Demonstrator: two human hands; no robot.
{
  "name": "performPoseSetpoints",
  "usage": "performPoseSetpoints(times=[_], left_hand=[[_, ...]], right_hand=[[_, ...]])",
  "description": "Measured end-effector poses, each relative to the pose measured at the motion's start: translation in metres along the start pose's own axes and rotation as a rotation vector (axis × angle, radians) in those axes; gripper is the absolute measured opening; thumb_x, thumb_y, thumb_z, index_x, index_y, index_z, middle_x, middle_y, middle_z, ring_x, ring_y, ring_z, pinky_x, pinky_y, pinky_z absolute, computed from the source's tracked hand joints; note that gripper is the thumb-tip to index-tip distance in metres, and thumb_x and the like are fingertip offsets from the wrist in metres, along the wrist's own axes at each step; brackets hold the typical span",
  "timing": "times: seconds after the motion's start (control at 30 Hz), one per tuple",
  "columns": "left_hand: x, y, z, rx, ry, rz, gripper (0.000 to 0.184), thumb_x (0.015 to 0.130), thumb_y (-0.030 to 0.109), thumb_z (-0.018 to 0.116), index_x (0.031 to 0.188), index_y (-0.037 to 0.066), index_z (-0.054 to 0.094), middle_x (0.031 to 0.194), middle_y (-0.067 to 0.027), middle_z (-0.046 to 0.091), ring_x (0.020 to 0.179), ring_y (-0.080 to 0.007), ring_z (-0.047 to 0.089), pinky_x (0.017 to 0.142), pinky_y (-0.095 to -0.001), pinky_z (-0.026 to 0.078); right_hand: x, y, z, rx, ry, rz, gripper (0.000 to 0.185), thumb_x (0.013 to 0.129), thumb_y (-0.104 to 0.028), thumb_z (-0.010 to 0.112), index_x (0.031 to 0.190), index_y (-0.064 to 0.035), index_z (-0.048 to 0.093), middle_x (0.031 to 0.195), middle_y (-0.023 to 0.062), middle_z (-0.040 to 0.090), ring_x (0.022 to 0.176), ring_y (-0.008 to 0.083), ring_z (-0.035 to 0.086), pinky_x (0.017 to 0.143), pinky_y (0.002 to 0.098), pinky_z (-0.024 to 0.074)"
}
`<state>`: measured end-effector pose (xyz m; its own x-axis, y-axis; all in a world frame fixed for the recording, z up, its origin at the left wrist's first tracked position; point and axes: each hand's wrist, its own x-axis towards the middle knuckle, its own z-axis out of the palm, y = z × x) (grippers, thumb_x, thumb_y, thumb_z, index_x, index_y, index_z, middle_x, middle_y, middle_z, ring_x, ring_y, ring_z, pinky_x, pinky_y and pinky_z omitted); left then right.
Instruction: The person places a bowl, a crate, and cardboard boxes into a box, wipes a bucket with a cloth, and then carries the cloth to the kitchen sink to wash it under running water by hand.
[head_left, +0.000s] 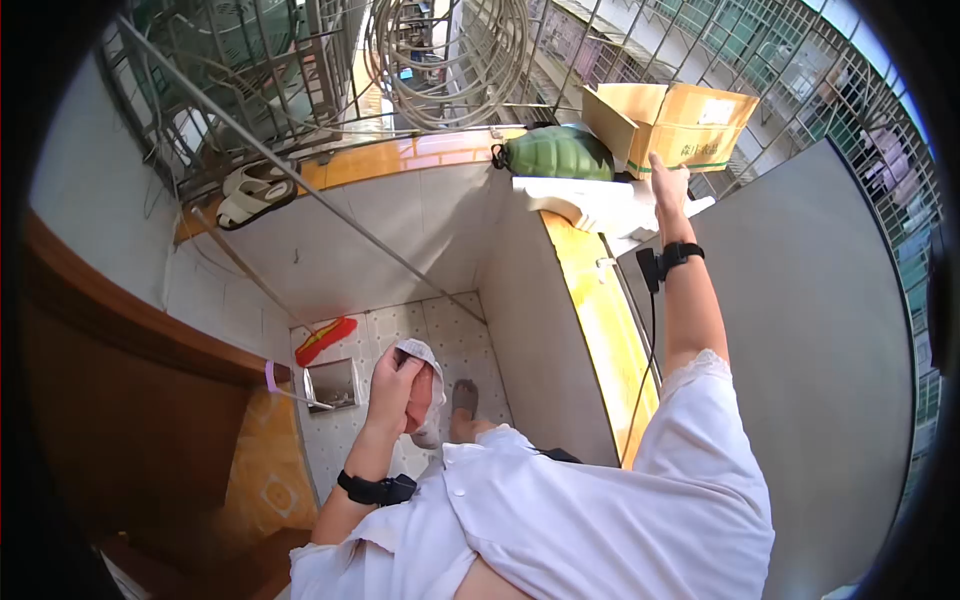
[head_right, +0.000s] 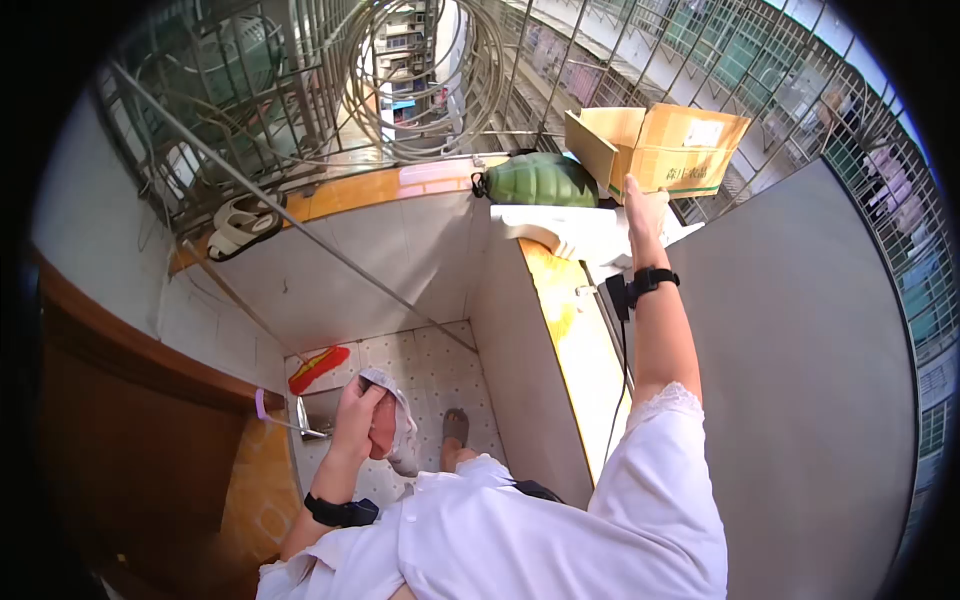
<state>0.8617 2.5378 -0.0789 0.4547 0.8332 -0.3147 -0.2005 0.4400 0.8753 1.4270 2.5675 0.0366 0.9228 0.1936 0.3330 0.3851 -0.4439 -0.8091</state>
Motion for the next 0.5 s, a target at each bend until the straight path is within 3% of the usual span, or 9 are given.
performPoseSetpoints(times=[0.03,0.07,0.1,0.17,0.2,0.3,0.37,0.47,0.5], left_hand=[[0.023,0.007,0.004,0.008,0.01,0.006,0.009,0.099,0.01,0.062,0.107,0.006,0.061,0.1,0.0006,0.064,0.091,-0.0093,0.06,0.083,-0.0263,0.05],[0.041,0.014,0.007,0.009,0.024,0.002,0.009,0.099,0.01,0.062,0.107,0.006,0.061,0.1,0.0005,0.064,0.09,-0.0095,0.061,0.082,-0.0268,0.05],[0.058,0.018,0.013,0.005,0.022,-0.01,0.009,0.099,0.01,0.062,0.107,0.006,0.061,0.1,0.0005,0.064,0.09,-0.0095,0.061,0.082,-0.0268,0.05],[0.071,0.024,0.014,-0.036,0.063,-0.005,0.009,0.099,0.01,0.063,0.107,0.006,0.062,0.101,0.0,0.064,0.091,-0.0099,0.061,0.082,-0.0273,0.051],[0.086,0.025,0.013,-0.074,0.063,-0.011,0.01,0.099,0.011,0.063,0.107,0.006,0.062,0.102,-0.0009,0.064,0.092,-0.0105,0.062,0.082,-0.0275,0.051],[0.118,0.032,0.014,-0.103,0.159,-0.093,0.007,0.099,0.007,0.06,0.106,0.005,0.062,0.099,-0.0002,0.063,0.088,-0.0091,0.06,0.08,-0.0255,0.05],[0.139,0.031,0.009,-0.094,0.139,-0.103,0.008,0.099,0.008,0.061,0.107,0.005,0.062,0.099,0.0,0.064,0.089,-0.0092,0.061,0.08,-0.0256,0.05],[0.166,0.036,0.001,-0.147,0.11,-0.124,0.009,0.098,0.009,0.063,0.107,0.006,0.063,0.099,-0.0003,0.065,0.089,-0.0096,0.062,0.08,-0.0256,0.05],[0.174,0.038,-0.001,-0.149,0.096,-0.136,0.009,0.098,0.009,0.063,0.107,0.006,0.063,0.099,-0.0003,0.065,0.089,-0.0096,0.062,0.08,-0.0256,0.05]], right_hand=[[0.033,-0.003,0.016,-0.008,0.004,0.021,0.096,0.077,-0.055,0.078,0.139,0.0115,0.048,0.118,0.0265,0.069,0.111,0.0377,0.068,0.103,0.0407,0.0485],[0.065,-0.004,0.029,-0.117,-0.07,0.056,0.118,0.071,-0.064,0.08,0.148,0.0121,0.035,0.134,0.0283,0.06,0.127,0.037,0.058,0.112,0.0419,0.042],[0.079,-0.007,0.045,-0.13,-0.071,0.059,0.118,0.071,-0.064,0.08,0.148,0.0121,0.035,0.134,0.0283,0.06,0.127,0.037,0.058,0.112,0.0419,0.042],[0.084,-0.026,0.064,-0.31,0.119,0.174,0.134,0.067,-0.071,0.08,0.154,0.0113,0.021,0.153,0.0273,0.041,0.144,0.0358,0.039,0.118,0.0466,0.0345],[0.099,-0.03,0.075,-0.314,0.089,0.224,0.142,0.065,-0.074,0.08,0.157,0.0091,0.01,0.163,0.0237,0.024,0.151,0.0343,0.026,0.12,0.0512,0.0291],[0.122,-0.034,0.102,-0.372,0.225,0.291,0.14,0.063,-0.075,0.08,0.154,0.0101,0.017,0.159,0.0252,0.03,0.149,0.0355,0.03,0.118,0.0502,0.0338],[0.128,-0.034,0.105,-0.402,0.301,0.3,0.13,0.07,-0.069,0.078,0.153,0.0106,0.019,0.156,0.0259,0.036,0.146,0.0364,0.037,0.116,0.049,0.0361],[0.141,-0.028,0.111,-0.402,0.324,0.456,0.088,0.084,-0.052,0.068,0.144,0.0061,0.041,0.14,0.0254,0.058,0.13,0.0401,0.057,0.112,0.0492,0.0414],[0.149,-0.018,0.115,-0.413,0.339,0.46,0.088,0.084,-0.052,0.068,0.144,0.0061,0.041,0.14,0.0254,0.058,0.13,0.0401,0.057,0.112,0.0492,0.0414]])
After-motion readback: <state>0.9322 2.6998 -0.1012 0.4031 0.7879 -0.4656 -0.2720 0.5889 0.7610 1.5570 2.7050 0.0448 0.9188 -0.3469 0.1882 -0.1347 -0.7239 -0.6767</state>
